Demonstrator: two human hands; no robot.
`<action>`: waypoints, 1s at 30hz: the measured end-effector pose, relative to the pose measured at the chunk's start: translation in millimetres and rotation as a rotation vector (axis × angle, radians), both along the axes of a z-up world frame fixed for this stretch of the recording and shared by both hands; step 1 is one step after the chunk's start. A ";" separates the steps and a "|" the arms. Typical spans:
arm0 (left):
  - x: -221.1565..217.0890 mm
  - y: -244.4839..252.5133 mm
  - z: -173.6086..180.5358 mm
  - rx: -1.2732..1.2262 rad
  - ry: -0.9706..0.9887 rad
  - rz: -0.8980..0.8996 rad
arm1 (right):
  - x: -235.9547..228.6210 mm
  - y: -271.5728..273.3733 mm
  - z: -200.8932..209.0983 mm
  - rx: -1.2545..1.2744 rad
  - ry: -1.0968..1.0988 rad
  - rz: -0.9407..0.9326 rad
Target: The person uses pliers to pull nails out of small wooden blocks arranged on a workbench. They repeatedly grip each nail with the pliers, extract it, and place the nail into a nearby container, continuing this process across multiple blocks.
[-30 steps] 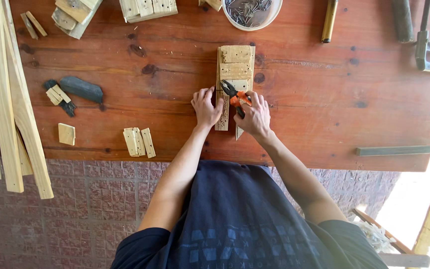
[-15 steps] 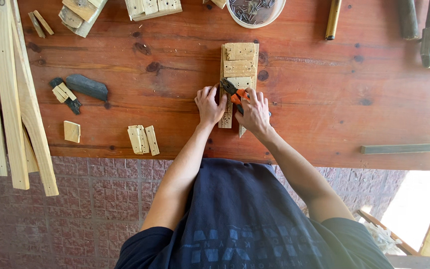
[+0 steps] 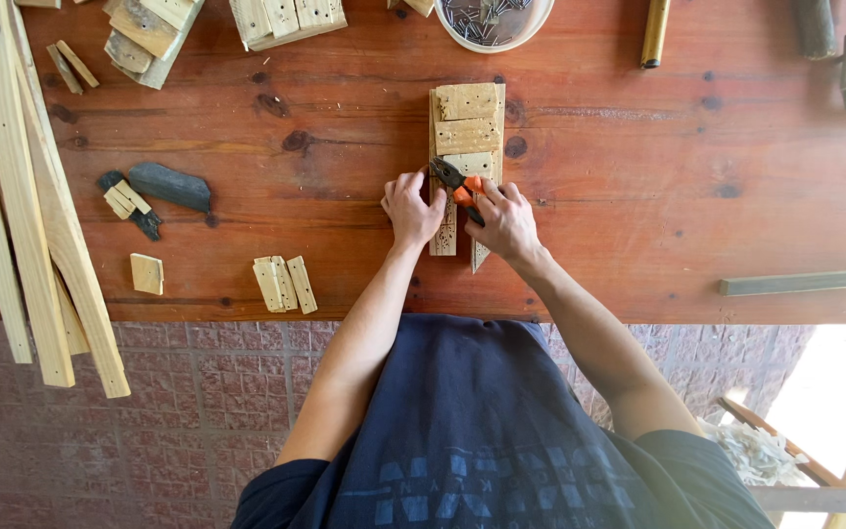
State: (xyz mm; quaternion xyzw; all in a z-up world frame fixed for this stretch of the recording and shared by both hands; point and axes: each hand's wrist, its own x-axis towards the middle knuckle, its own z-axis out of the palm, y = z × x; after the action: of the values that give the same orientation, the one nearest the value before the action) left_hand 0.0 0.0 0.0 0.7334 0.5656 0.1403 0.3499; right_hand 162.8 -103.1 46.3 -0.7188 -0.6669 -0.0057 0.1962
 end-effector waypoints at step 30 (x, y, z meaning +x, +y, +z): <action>6.2 9.5 32.3 -0.240 0.102 0.020 | -24.2 -0.2 21.4 -0.484 -0.110 -0.069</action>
State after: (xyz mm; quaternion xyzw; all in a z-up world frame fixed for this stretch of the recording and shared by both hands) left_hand 6.2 9.5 32.3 0.6868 0.6027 0.0378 0.4044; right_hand 138.6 -103.3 67.6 -0.7659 -0.6334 0.1085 -0.0185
